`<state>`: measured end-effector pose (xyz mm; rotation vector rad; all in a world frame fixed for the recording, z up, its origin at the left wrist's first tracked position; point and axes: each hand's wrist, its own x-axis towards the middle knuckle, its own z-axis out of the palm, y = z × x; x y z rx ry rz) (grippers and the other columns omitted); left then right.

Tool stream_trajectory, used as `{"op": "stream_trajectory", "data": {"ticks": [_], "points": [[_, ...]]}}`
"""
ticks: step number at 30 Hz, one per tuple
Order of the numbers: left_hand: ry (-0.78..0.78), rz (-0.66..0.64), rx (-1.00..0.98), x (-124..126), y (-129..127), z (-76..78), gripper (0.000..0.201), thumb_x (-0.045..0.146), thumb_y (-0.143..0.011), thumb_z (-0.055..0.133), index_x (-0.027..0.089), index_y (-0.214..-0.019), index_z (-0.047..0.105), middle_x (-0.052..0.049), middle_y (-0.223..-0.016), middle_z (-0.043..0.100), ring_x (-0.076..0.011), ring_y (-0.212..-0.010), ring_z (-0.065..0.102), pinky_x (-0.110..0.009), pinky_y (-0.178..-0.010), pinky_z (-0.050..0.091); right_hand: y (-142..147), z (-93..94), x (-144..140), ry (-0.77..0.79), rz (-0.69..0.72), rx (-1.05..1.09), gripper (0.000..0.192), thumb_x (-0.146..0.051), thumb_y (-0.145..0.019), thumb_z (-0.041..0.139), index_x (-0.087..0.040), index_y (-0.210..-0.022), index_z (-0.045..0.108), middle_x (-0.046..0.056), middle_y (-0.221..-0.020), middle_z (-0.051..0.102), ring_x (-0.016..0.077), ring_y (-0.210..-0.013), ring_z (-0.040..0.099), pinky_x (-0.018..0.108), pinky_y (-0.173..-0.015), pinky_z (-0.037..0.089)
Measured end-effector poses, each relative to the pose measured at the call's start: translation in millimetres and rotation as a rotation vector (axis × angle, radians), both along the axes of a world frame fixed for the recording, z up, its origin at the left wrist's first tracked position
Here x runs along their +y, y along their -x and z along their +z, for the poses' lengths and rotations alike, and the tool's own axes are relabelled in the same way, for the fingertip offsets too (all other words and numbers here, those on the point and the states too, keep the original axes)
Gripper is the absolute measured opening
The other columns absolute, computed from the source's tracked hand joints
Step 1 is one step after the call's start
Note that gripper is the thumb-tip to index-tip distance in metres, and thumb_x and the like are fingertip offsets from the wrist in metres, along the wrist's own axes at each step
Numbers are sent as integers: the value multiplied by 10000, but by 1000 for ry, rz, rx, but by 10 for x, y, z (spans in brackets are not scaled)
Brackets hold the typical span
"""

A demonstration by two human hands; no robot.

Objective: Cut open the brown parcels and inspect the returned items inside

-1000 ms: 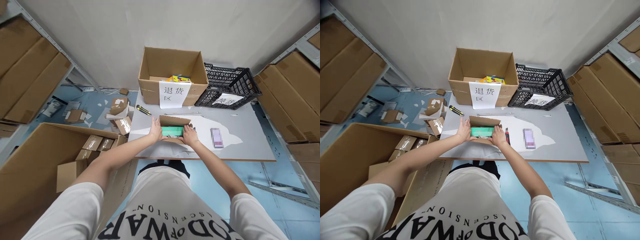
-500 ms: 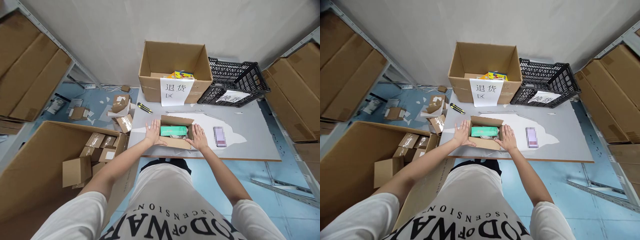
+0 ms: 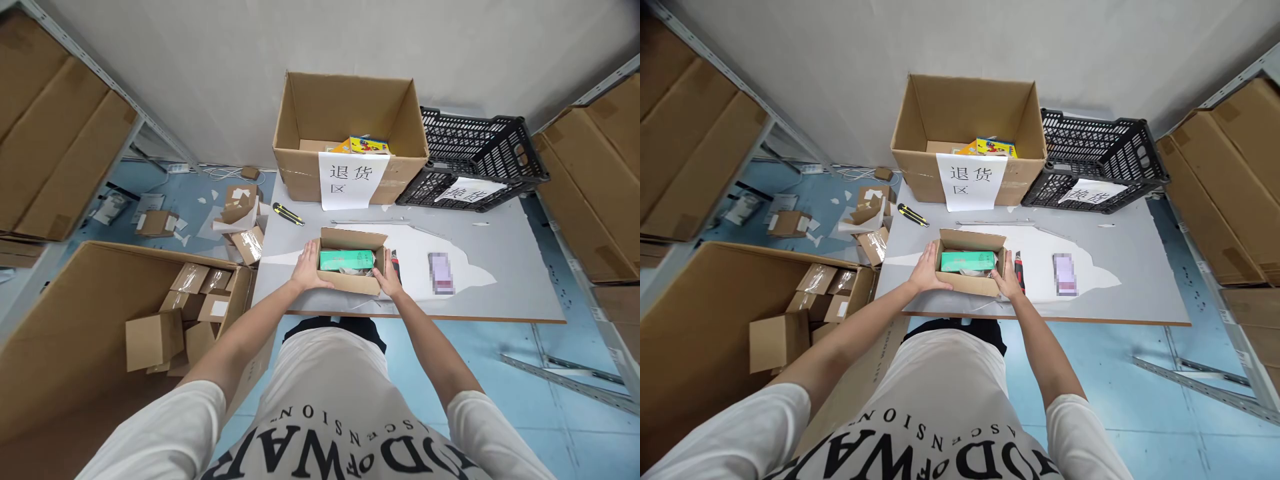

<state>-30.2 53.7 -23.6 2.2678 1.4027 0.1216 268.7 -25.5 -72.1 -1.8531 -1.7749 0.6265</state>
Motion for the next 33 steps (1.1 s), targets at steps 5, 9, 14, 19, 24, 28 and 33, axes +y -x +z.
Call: {"op": "stream_trajectory", "data": {"ticks": [5, 9, 14, 19, 24, 28, 33], "points": [[6, -4, -171, 9, 39, -123, 1514, 700, -391, 752, 79, -1446, -139, -270, -1520, 26, -367, -1411, 66, -471, -1128, 197, -46, -2, 53, -11, 50, 8, 851, -522, -905, 357, -109, -1469, -130, 191, -1545, 84, 251, -1422, 134, 464, -1101, 262], [-25, -10, -184, 95, 114, -104, 1500, 700, -399, 751, 90, -1451, -128, -256, -1525, 39, -363, -1413, 61, -476, -1130, 200, -33, 50, 221, -22, 111, 15, 877, -550, -887, 376, -123, -1473, -119, 192, -1544, 101, 274, -1411, 180, 472, -1084, 286], [-24, 8, -98, 212, 177, 14, 1482, 728, -412, 726, 60, -1455, -89, -254, -1526, 31, -352, -1417, 44, -459, -1134, 188, 64, 180, 434, 0, 108, -97, 912, -587, -874, 364, -85, -1467, -113, 226, -1538, 66, 305, -1420, 112, 510, -1084, 259], [4, 99, 56, 167, 108, 121, 1412, 763, -470, 660, 102, -1460, -99, -225, -1535, 32, -357, -1418, 46, -530, -1114, 159, 91, 567, 504, -114, 82, -401, 785, -513, -891, 379, -106, -1477, 54, 235, -1518, 163, 408, -1395, 102, 699, -1018, 116], [-6, 126, 104, 108, 66, 159, 1421, 779, -447, 654, 99, -1467, -64, -220, -1536, 30, -374, -1416, 16, -575, -1108, 104, 261, 879, 790, -56, 595, -621, 472, -116, -908, 292, -170, -1364, 400, 154, -1177, 610, 261, -1121, 532, 438, -1012, 334], [-24, 116, 109, 117, 77, 185, 1426, 781, -431, 660, 90, -1471, -31, -222, -1535, 38, -385, -1413, 14, -576, -1110, 86, 528, 829, 1070, 127, 656, -797, 505, -39, -868, 306, -171, -1337, 438, 158, -1163, 614, 247, -1059, 562, 362, -876, 437], [-19, 113, 147, 136, 82, 206, 1387, 777, -477, 628, 92, -1471, -54, -196, -1542, 28, -364, -1418, 0, -566, -1114, 72, 756, 691, 1229, 214, 624, -876, 454, -35, -855, 334, -123, -1271, 493, 192, -1201, 581, 248, -1085, 554, 378, -882, 454]]}}
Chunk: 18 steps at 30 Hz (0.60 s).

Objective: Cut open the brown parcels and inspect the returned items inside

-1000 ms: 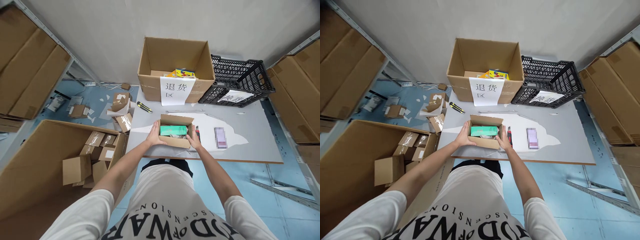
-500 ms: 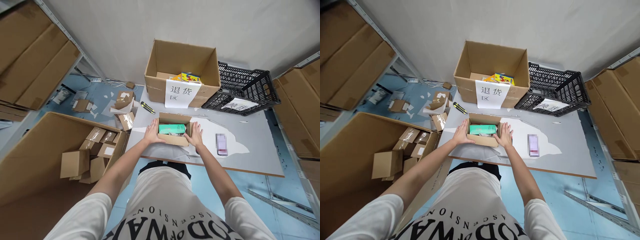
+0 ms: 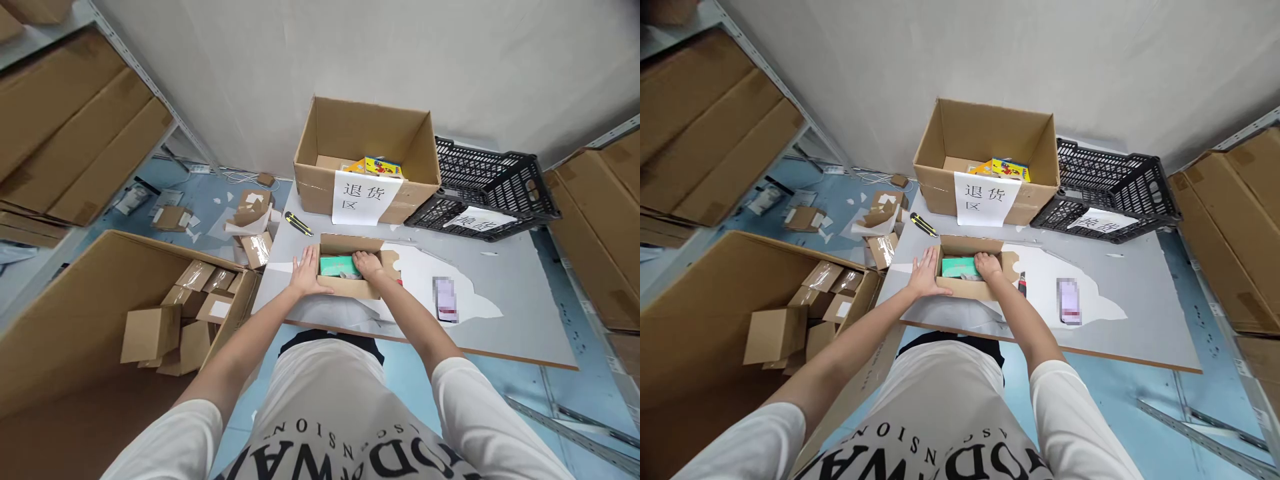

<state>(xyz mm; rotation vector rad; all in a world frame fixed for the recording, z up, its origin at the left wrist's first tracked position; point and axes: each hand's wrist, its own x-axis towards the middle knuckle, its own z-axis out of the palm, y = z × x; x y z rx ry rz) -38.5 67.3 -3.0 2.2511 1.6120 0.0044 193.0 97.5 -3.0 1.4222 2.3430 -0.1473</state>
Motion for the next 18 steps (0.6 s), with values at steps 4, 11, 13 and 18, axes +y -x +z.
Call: {"op": "stream_trajectory", "data": {"ticks": [4, 11, 13, 18], "points": [[0, 6, 5, -9, -2, -9, 1360, 764, -501, 621, 96, -1473, -57, -180, -1546, 24, -361, -1419, -2, -565, -1113, 71, 68, -51, 41, 36, -15, -57, 394, -59, -863, 353, -115, -1212, 527, 207, -1202, 569, 246, -1094, 557, 392, -892, 459], [-9, 15, 3, -31, -14, -29, 1361, 757, -497, 628, 81, -1473, -38, -186, -1543, 25, -360, -1419, 0, -579, -1105, 60, 25, -81, 38, 62, -31, -106, 346, -99, -867, 405, -107, -1205, 481, 213, -1120, 602, 245, -1033, 590, 376, -808, 487], [-14, 16, 8, -34, -13, -28, 1354, 755, -497, 630, 81, -1474, -21, -189, -1543, 29, -366, -1417, 2, -578, -1105, 61, 1, -51, 20, 59, -10, -98, 364, -121, -846, 459, -105, -1210, 470, 210, -1135, 593, 249, -1050, 572, 369, -818, 480], [-21, 18, 21, -42, 15, -16, 1351, 765, -493, 628, 107, -1478, -22, -186, -1544, 41, -370, -1416, 7, -565, -1109, 71, -42, 69, -47, 37, 29, -76, 432, -133, -777, 546, -111, -1201, 461, 192, -1144, 576, 265, -1046, 549, 377, -833, 459]]}}
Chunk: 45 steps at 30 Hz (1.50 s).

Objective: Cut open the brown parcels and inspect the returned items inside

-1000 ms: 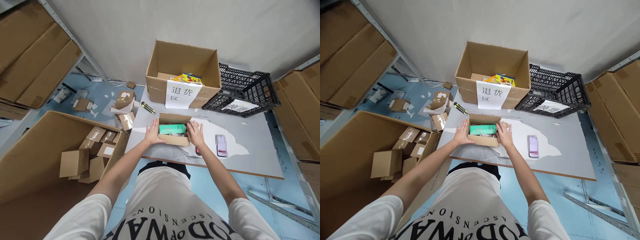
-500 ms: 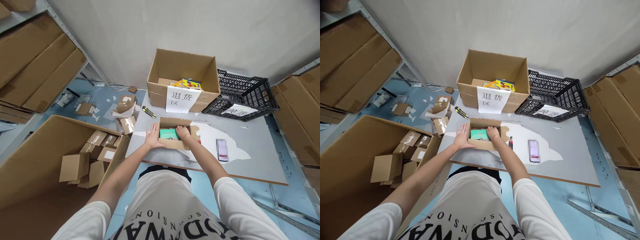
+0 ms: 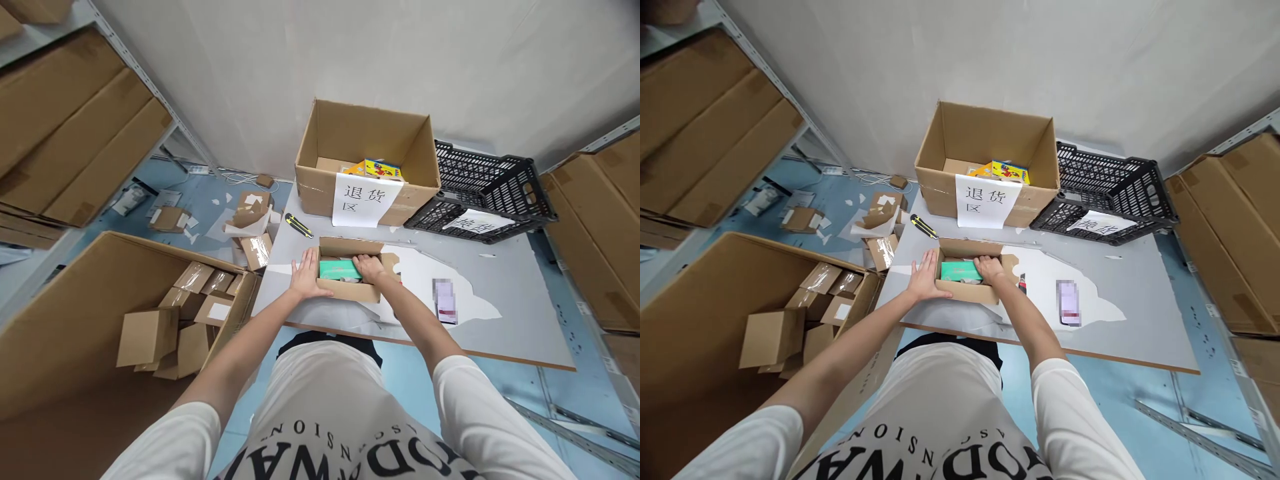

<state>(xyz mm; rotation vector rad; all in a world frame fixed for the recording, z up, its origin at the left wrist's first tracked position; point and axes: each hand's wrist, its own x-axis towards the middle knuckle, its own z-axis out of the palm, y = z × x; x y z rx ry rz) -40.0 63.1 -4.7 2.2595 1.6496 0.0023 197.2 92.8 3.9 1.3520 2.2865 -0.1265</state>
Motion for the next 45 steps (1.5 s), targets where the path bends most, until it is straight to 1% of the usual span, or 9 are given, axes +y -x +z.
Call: {"op": "stream_trajectory", "data": {"ticks": [4, 9, 13, 23, 31, 36, 40, 43, 45], "points": [[17, 3, 11, 15, 17, 20, 1375, 772, -480, 630, 90, -1476, -29, -191, -1542, 45, -376, -1415, 7, -593, -1098, 71, -24, 127, -23, -16, 3, 11, 423, -155, -792, 528, -139, -1207, 447, 182, -1146, 567, 273, -1033, 549, 379, -837, 443], [47, 11, 34, 29, 11, 61, 1367, 773, -481, 626, 97, -1478, -20, -191, -1543, 24, -379, -1414, -11, -614, -1090, 64, -66, 316, -16, -9, -6, 80, 538, -284, -741, 614, -146, -1220, 411, 185, -1146, 540, 291, -990, 562, 383, -818, 439], [66, 18, 50, 16, -9, 108, 1373, 779, -479, 622, 96, -1477, -29, -189, -1544, 15, -391, -1408, -62, -641, -1074, 68, -93, 420, -29, -28, -51, 144, 535, -263, -715, 633, -132, -1188, 421, 191, -1142, 537, 307, -1016, 535, 385, -817, 434], [86, -9, 92, -4, -58, 181, 1390, 788, -465, 616, 104, -1475, -52, -186, -1544, -33, -398, -1400, -104, -646, -1069, 47, -232, 474, -92, -22, -53, 360, 627, -242, -644, 662, -118, -1220, 446, 154, -1155, 525, 287, -1056, 486, 379, -934, 369], [72, 30, 39, 20, -141, 192, 1339, 764, -482, 632, 104, -1478, 26, -201, -1541, 14, -413, -1403, -32, -664, -1058, 41, -340, 554, -176, -78, 111, 410, 670, -253, -713, 599, -157, -1348, 408, 156, -1244, 441, 311, -1149, 357, 421, -935, 356], [78, 23, 25, 70, -245, 226, 1335, 757, -457, 659, 108, -1474, 87, -212, -1535, 67, -442, -1393, -31, -694, -1037, 51, -322, 640, -99, -64, 88, 470, 723, -194, -684, 597, -153, -1369, 370, 156, -1236, 410, 295, -1100, 382, 419, -929, 349], [38, 22, 28, 45, -331, 259, 1316, 738, -462, 676, 99, -1469, 122, -215, -1535, 62, -446, -1390, -50, -694, -1040, 30, -296, 753, 5, -55, 57, 486, 725, -158, -660, 602, -119, -1333, 336, 150, -1200, 447, 282, -1070, 404, 411, -932, 343], [-56, -74, -31, -23, -323, 260, 1135, 676, -540, 688, 117, -1433, 268, -214, -1517, 168, -436, -1395, 29, -683, -1052, -17, -255, 876, 79, -28, 78, 388, 672, -145, -646, 621, -116, -1270, 374, 147, -1154, 476, 282, -1024, 429, 393, -899, 362], [-106, -223, -104, -82, -290, 238, 823, 605, -659, 656, 168, -1327, 455, -183, -1434, 369, -404, -1378, 184, -662, -1066, -54, -219, 957, 111, -25, 103, 297, 644, -140, -638, 636, -121, -1236, 398, 146, -1126, 487, 285, -999, 442, 378, -870, 379]]}}
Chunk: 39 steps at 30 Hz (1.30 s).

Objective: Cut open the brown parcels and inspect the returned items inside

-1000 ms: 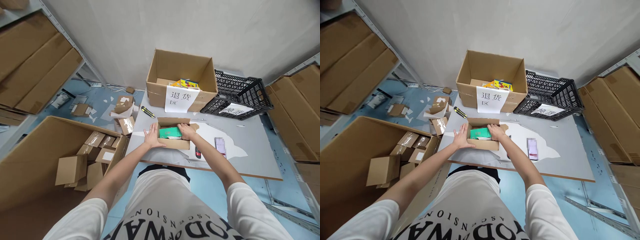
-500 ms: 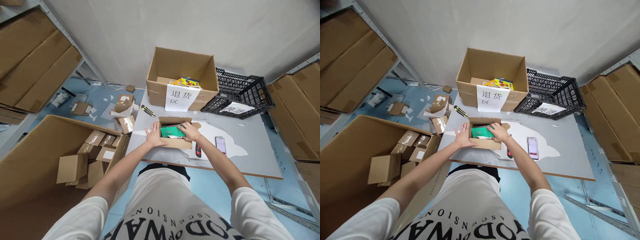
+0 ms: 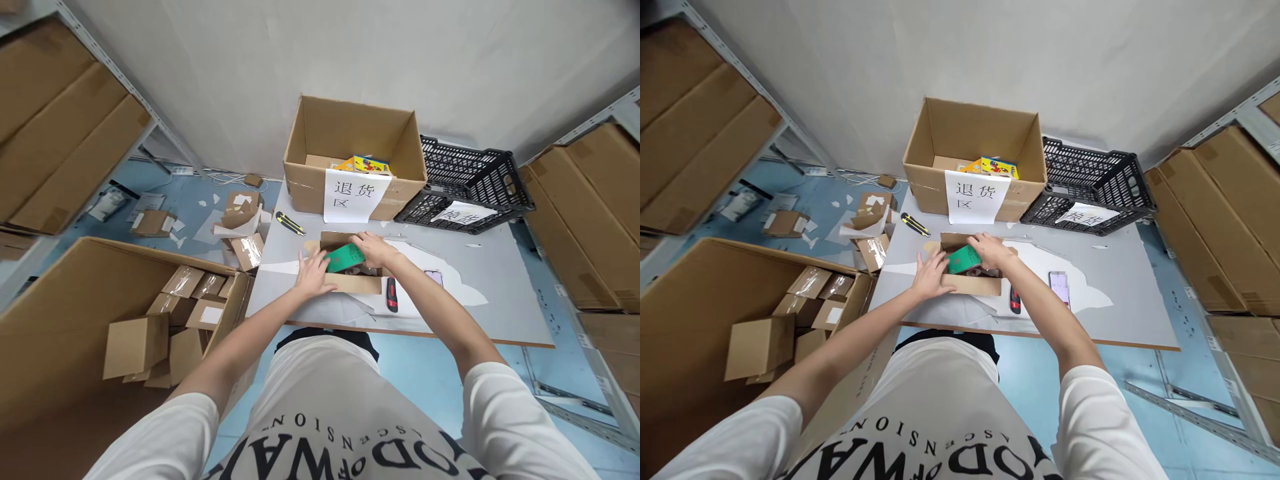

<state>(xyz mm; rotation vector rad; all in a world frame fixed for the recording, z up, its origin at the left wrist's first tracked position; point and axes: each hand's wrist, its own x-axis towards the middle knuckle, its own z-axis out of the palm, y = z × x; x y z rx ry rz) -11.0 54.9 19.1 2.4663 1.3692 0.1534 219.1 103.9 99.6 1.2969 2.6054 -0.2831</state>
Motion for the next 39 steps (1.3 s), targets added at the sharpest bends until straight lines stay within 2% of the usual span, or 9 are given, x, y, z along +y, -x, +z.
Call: {"op": "stream_trajectory", "data": {"ticks": [3, 6, 13, 20, 25, 28, 31, 35, 39], "points": [[-12, -156, -52, -69, 31, -57, 457, 501, -789, 591, 215, -1145, 600, -124, -1189, 601, -332, -1223, 459, -637, -1076, -84, 55, 92, 15, -15, 25, -106, 626, -130, -629, 649, -130, -1208, 409, 148, -1117, 493, 290, -978, 460, 368, -842, 398], [-8, -131, -3, -80, 6, -104, 413, 490, -799, 598, 211, -1102, 616, -108, -1025, 664, -292, -1043, 571, -635, -1073, -81, 100, 155, -1, -25, 36, -147, 608, -141, -634, 657, -140, -1191, 414, 151, -1119, 495, 297, -979, 470, 368, -824, 408], [-19, -54, 28, 67, -86, -131, 329, 473, -805, 603, 219, -1010, 643, -84, -950, 682, -280, -991, 583, -616, -1085, -51, 120, 427, -45, -105, 48, -179, 591, -202, -645, 690, -125, -1167, 425, 169, -1092, 510, 317, -987, 467, 398, -865, 373], [-34, 0, 37, 337, -174, -103, 350, 462, -812, 592, 228, -1070, 634, -88, -983, 680, -294, -1022, 578, -621, -1078, -79, 3, 1039, -161, -207, -23, -162, 588, -219, -676, 670, -107, -1187, 402, 170, -1084, 506, 326, -977, 458, 409, -861, 346], [-79, -12, 69, 539, -213, -73, 311, 398, -805, 621, 209, -1051, 635, -89, -990, 675, -295, -1028, 578, -622, -1071, -98, -44, 1335, -521, -175, -71, -128, 568, -171, -658, 659, -135, -1174, 423, 164, -1083, 497, 344, -1006, 443, 432, -877, 343], [-89, -24, 93, 593, -212, -76, 293, 395, -806, 615, 202, -1027, 630, -89, -1012, 668, -285, -1014, 585, -621, -1072, -75, -14, 1236, -773, -144, -58, -193, 552, -133, -621, 674, -150, -1127, 454, 163, -1042, 515, 334, -967, 471, 431, -850, 385], [-81, -34, 83, 598, -207, -70, 282, 398, -826, 580, 215, -1036, 617, -77, -1042, 663, -265, -1017, 589, -603, -1086, -63, 82, 969, -930, -90, -83, -259, 553, -124, -600, 703, -167, -1100, 472, 157, -1004, 535, 313, -927, 507, 407, -793, 444], [-72, -63, -19, 532, -183, -18, 291, 335, -855, 525, 212, -1111, 587, -87, -1161, 629, -256, -1157, 529, -564, -1118, -13, 286, 581, -951, -20, -180, -330, 591, -214, -615, 756, -174, -1135, 477, 183, -1082, 535, 329, -993, 510, 387, -716, 495], [-108, -102, -166, 277, -126, 27, 340, 220, -879, 418, 174, -1187, 555, -108, -1328, 528, -229, -1325, 376, -519, -1143, 50, 481, 258, -889, 20, -242, -383, 623, -220, -623, 777, -166, -1173, 490, 197, -1137, 540, 344, -1044, 505, 448, -747, 497]]}}
